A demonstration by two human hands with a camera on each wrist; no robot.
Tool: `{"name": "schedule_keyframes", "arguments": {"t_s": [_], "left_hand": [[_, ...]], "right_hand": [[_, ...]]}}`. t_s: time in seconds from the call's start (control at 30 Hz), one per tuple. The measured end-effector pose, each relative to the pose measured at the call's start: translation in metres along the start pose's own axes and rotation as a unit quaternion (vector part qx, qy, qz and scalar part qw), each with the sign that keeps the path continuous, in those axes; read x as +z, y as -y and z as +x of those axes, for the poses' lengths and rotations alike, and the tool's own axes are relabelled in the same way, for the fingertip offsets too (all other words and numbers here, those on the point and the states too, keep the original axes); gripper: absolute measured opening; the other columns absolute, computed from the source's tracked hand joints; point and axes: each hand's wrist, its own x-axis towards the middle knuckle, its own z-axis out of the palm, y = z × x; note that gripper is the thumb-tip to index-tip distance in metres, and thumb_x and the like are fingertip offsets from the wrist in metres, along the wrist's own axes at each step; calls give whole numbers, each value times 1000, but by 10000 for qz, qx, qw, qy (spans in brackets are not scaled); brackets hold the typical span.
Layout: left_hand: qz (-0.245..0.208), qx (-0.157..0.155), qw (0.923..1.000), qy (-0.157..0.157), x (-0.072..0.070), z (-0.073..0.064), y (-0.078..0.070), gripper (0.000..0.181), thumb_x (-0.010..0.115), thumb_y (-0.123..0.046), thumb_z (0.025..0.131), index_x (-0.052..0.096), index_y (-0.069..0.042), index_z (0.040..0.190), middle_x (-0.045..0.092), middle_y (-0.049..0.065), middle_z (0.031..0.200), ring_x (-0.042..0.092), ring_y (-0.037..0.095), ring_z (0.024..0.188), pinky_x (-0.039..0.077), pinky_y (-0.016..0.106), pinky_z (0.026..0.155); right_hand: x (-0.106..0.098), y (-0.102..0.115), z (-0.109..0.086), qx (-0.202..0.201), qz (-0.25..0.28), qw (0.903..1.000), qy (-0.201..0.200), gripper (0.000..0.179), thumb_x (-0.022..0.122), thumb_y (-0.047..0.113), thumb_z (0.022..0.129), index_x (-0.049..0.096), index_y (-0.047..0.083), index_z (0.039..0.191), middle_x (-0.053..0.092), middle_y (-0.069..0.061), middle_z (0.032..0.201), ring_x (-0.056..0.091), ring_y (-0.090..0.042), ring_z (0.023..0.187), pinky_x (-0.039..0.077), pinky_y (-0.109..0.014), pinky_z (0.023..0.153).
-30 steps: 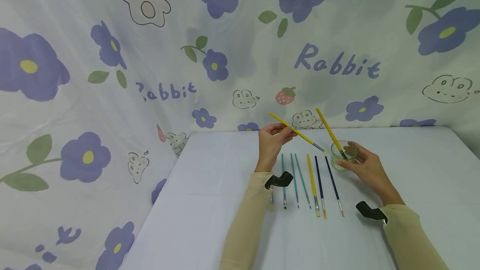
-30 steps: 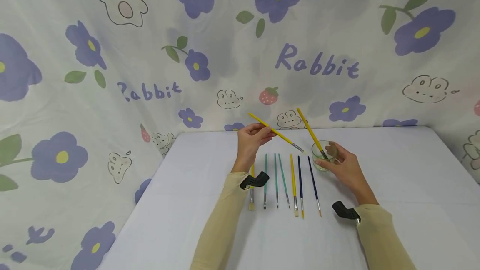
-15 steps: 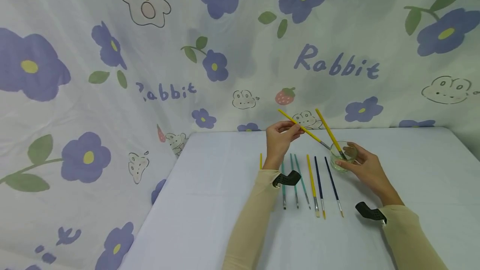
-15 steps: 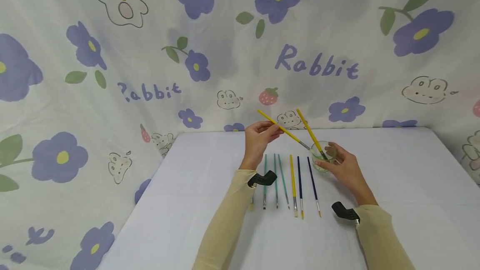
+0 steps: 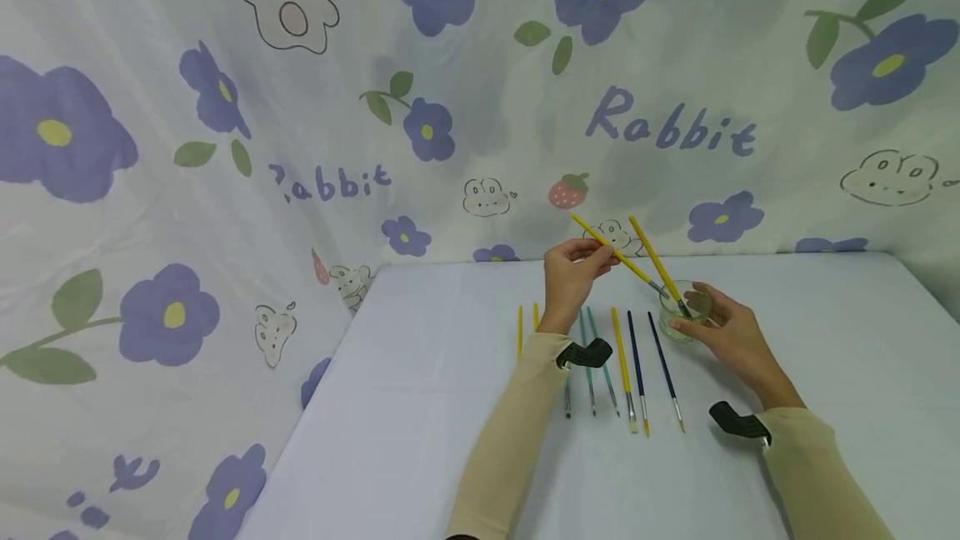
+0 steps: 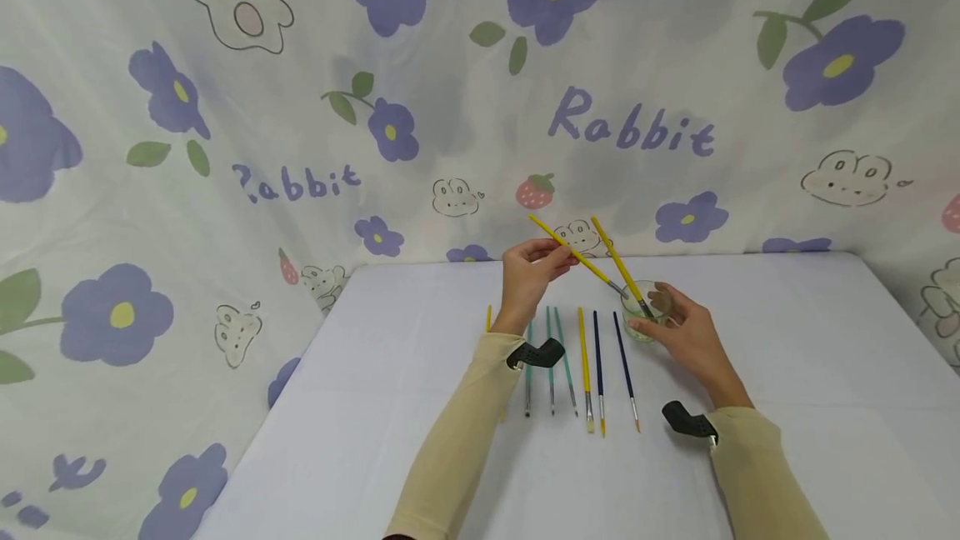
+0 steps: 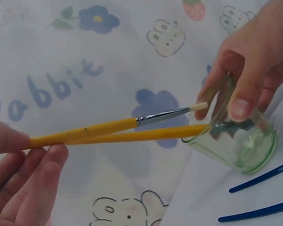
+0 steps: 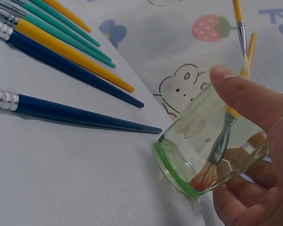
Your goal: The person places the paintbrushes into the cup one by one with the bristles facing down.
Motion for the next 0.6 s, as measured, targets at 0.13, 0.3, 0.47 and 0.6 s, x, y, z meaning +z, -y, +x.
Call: {"name": "schedule_keyframes", "arguments": {"t_s": [0.13,0.3,0.47,0.6], "left_hand": [[100,-34,9999,0,4,-1,1,9,76,-4,92,74,2,98,76,9,90,80,27,85,66,28,79],[217,-66,9997,2,6,-2,4,10,76,-4,92,74,3,99,76,12,92,80,24,84,66,27,78],[268,-1,9996,41,9,-1,9,10,76,-3,92,74,4,99,76,16,93,80,25,83,66,29,78],[388,111,9991,95,12,-2,11,10,76,-4,92,74,3,98,76,16,93,80,26,84,66,28,79]], "right_hand": [[-1,-1,1,16,-16,10000,-9,102,77,52,90,23,8,164,43,-25,161,35,-51,150,36,-66,118],[1,-3,1,85,-20,10000,-21,103,78,52,89,23,8,164,43,-24,161,35,-51,150,36,-67,118],[1,-1,0,103,10,9999,-32,103,78,53,88,24,9,164,43,-24,160,35,-51,151,36,-67,118],[1,0,0,46,6,10000,-40,102,78,52,89,25,9,164,44,-24,160,36,-50,150,37,-66,118]]}}
